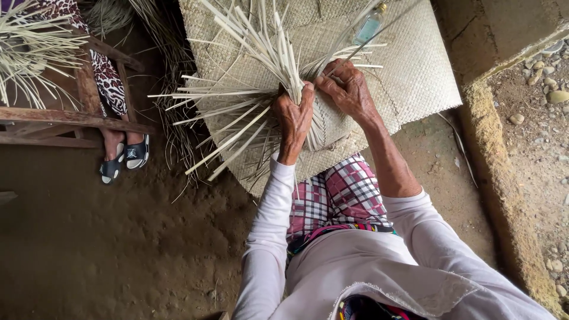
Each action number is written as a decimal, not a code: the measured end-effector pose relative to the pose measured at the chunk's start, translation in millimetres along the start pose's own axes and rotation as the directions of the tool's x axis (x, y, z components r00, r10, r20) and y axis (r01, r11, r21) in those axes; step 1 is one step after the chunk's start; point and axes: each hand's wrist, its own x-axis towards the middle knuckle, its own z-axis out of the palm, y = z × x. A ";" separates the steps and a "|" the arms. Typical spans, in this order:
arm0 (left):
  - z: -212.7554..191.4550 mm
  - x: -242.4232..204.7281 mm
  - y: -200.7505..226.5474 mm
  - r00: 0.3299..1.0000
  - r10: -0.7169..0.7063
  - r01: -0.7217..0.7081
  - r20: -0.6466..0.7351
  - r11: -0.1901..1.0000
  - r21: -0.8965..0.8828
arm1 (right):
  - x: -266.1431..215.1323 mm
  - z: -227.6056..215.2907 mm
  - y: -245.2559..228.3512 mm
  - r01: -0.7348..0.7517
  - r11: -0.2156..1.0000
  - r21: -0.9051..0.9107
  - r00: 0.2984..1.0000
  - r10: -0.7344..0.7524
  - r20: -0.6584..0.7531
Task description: Weaving thin natural fibers to create a hat or similar craft item.
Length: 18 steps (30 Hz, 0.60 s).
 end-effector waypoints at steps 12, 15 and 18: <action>-12.3 1.6 20.5 0.978 -0.197 0.204 0.074 0.973 -0.106 | -6.0 3.3 4.6 0.000 1.000 0.020 1.000 0.000 -0.012; -8.5 2.5 2.3 0.961 -0.260 0.270 0.096 0.957 -0.106 | -12.0 1.2 -1.2 0.025 0.998 0.060 1.000 -0.025 0.006; 3.2 3.5 -26.7 0.919 -0.371 0.392 0.131 0.892 -0.225 | -10.0 -6.4 -8.6 -0.109 0.982 0.153 0.994 0.104 0.036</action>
